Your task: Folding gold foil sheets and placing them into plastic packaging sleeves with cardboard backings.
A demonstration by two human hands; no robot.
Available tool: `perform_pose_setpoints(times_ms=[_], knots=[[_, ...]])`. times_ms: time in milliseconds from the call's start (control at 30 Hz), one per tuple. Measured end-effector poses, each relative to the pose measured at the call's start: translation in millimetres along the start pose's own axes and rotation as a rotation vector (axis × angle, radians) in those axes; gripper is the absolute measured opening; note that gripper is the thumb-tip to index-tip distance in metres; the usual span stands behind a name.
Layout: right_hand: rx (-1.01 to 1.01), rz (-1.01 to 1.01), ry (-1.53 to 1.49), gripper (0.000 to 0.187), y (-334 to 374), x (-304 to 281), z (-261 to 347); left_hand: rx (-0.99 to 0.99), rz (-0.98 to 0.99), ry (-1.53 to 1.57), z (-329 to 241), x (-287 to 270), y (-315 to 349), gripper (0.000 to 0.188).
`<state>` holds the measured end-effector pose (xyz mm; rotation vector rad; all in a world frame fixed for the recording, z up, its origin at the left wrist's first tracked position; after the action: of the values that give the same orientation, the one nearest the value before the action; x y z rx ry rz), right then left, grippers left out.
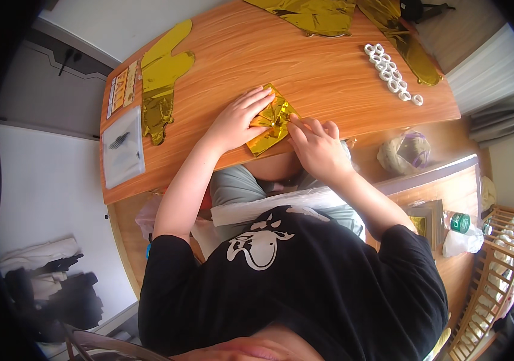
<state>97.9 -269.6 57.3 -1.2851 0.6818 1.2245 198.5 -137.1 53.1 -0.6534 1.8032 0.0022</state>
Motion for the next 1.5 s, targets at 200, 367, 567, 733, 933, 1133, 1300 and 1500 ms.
perform_pose_setpoints(times_ms=[200,367,567,733,933,1133,1300,1500], knots=[[-0.033,-0.034,0.022,0.045,3,-2,-1,0.079,-0.03,-0.062,-4,-6,0,0.058],[-0.003,-0.01,0.048,0.054,-3,-12,8,0.015,0.005,-0.022,3,1,-1,0.053],[0.003,-0.063,0.071,0.056,-1,-3,8,-0.016,0.001,-0.035,-2,0,-6,0.049],[-0.021,-0.039,0.074,0.058,1,0,6,0.026,0.041,-0.133,-10,-2,-8,0.043],[-0.008,-0.031,0.087,0.062,13,1,10,0.012,0.06,-0.124,-4,2,-4,0.04],[-0.029,-0.074,0.098,0.068,27,12,7,0.019,0.083,-0.135,-7,5,-5,0.043],[0.022,-0.081,-0.079,0.076,23,3,-7,0.026,0.057,-0.113,-7,2,-4,0.043],[-0.005,-0.061,0.02,0.077,15,4,8,0.028,0.067,-0.135,-6,4,-3,0.043]])
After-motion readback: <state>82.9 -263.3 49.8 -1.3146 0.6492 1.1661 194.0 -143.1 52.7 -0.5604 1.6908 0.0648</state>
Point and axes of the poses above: each hand's wrist, its own y-axis away from the middle knuckle, its own x-axis out of the palm, z = x × y, the point moved 9 cm from there along -y, towards the middle knuckle, and after that the axes turned 9 degrees about x, right-handed, at the moved point
